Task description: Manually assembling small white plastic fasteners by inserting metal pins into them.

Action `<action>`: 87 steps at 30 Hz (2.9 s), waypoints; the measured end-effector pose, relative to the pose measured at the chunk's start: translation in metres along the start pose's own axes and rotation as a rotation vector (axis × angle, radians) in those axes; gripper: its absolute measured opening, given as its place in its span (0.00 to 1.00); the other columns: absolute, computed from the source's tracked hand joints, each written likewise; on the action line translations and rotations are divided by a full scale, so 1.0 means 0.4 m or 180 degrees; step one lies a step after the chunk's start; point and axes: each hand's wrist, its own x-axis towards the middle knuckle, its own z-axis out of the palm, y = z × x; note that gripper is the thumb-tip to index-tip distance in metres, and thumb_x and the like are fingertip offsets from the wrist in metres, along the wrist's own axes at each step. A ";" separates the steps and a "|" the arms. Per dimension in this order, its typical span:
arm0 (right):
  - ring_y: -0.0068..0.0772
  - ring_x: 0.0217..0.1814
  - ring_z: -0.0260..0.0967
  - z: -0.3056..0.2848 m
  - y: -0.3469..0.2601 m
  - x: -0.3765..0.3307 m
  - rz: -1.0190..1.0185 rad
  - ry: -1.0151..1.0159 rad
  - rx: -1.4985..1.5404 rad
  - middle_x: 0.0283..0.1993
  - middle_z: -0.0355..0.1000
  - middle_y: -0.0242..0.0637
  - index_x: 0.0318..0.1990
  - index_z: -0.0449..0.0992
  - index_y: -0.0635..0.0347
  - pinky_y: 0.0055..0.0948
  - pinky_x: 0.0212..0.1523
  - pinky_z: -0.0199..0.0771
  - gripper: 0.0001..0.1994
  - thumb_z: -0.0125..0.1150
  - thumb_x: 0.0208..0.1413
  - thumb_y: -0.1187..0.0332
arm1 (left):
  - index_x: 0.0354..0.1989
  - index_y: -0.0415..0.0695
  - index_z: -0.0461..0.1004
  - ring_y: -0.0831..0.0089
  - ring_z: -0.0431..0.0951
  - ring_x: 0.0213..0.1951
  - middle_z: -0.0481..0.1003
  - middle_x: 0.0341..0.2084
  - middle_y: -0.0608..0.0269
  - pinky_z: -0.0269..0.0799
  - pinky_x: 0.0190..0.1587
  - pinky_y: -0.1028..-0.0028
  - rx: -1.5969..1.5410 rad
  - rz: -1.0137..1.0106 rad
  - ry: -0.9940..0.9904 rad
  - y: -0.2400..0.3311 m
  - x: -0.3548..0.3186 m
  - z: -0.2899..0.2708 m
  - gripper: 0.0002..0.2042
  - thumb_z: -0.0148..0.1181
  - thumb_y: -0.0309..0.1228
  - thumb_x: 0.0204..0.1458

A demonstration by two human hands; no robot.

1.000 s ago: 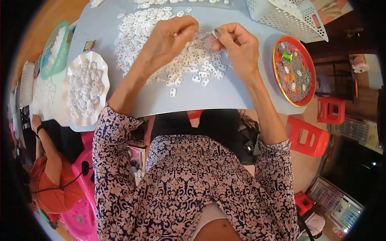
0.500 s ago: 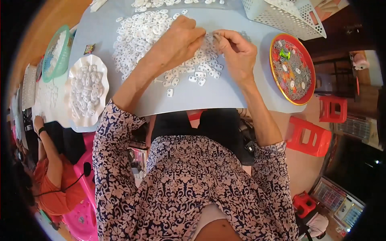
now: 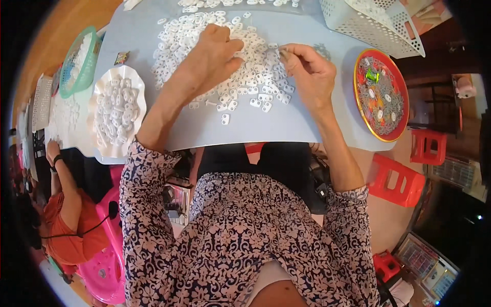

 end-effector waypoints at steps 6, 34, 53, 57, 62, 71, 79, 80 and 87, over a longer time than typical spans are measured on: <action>0.13 0.27 0.64 0.003 -0.004 -0.004 0.0061 -0.0298 -0.0164 0.27 0.72 0.27 0.37 0.77 0.66 0.14 0.28 0.65 0.05 0.59 0.54 0.75 | 0.34 0.39 0.72 0.55 0.66 0.43 0.68 0.33 0.52 0.66 0.46 0.64 -0.0086 -0.0177 -0.0168 0.022 -0.011 0.018 0.09 0.59 0.24 0.43; 0.18 0.31 0.65 -0.005 -0.010 -0.001 0.0348 -0.0609 0.0782 0.33 0.72 0.32 0.42 0.75 0.67 0.19 0.32 0.68 0.08 0.55 0.58 0.73 | 0.38 0.35 0.72 0.80 0.72 0.28 0.76 0.24 0.62 0.68 0.34 0.79 -0.3086 -0.1605 -0.0012 0.073 0.018 0.017 0.10 0.49 0.29 0.56; 0.17 0.28 0.66 0.003 -0.015 -0.001 0.0037 -0.0467 0.0433 0.32 0.72 0.32 0.40 0.77 0.67 0.17 0.31 0.70 0.07 0.56 0.55 0.78 | 0.34 0.34 0.74 0.76 0.69 0.29 0.72 0.24 0.63 0.66 0.36 0.77 -0.4936 -0.2494 0.0158 0.085 0.030 0.040 0.08 0.52 0.28 0.55; 0.17 0.29 0.67 0.003 -0.006 -0.001 -0.0009 -0.0511 0.0360 0.32 0.72 0.31 0.41 0.77 0.66 0.17 0.32 0.71 0.08 0.55 0.55 0.80 | 0.34 0.35 0.73 0.76 0.69 0.29 0.72 0.24 0.63 0.66 0.37 0.76 -0.5418 -0.2325 0.0186 0.073 0.022 0.046 0.08 0.52 0.28 0.56; 0.17 0.31 0.67 0.010 -0.014 -0.008 0.0056 -0.0461 0.0276 0.33 0.72 0.30 0.46 0.74 0.65 0.17 0.34 0.71 0.12 0.57 0.53 0.80 | 0.32 0.36 0.73 0.76 0.68 0.29 0.71 0.23 0.63 0.65 0.37 0.76 -0.5446 -0.2484 0.0214 0.080 0.026 0.043 0.08 0.51 0.29 0.57; 0.14 0.30 0.66 0.016 -0.018 -0.008 0.0167 -0.0507 0.0036 0.31 0.73 0.29 0.46 0.72 0.64 0.16 0.33 0.69 0.14 0.57 0.50 0.81 | 0.28 0.38 0.74 0.78 0.68 0.27 0.71 0.21 0.66 0.66 0.34 0.77 -0.4700 -0.2261 0.0126 0.080 0.022 0.054 0.09 0.51 0.30 0.55; 0.14 0.30 0.66 0.017 -0.019 -0.011 0.0075 -0.0506 -0.0009 0.30 0.73 0.29 0.47 0.72 0.64 0.16 0.32 0.69 0.15 0.57 0.50 0.80 | 0.28 0.38 0.73 0.80 0.66 0.25 0.70 0.20 0.68 0.64 0.32 0.79 -0.3810 -0.1972 -0.0102 0.089 0.026 0.034 0.10 0.50 0.31 0.56; 0.14 0.30 0.67 0.017 -0.021 -0.012 0.0056 -0.0516 -0.0018 0.30 0.73 0.29 0.47 0.72 0.64 0.16 0.32 0.69 0.15 0.57 0.50 0.80 | 0.28 0.38 0.72 0.81 0.65 0.25 0.69 0.19 0.69 0.63 0.31 0.79 -0.3629 -0.1849 -0.0141 0.088 0.026 0.034 0.10 0.50 0.31 0.56; 0.15 0.32 0.68 0.014 -0.014 -0.011 -0.0014 -0.0584 -0.0097 0.31 0.72 0.29 0.47 0.73 0.64 0.17 0.35 0.71 0.14 0.57 0.51 0.80 | 0.27 0.39 0.71 0.82 0.63 0.23 0.66 0.17 0.70 0.59 0.26 0.79 -0.3330 -0.1513 -0.0402 0.064 0.026 0.040 0.10 0.49 0.32 0.57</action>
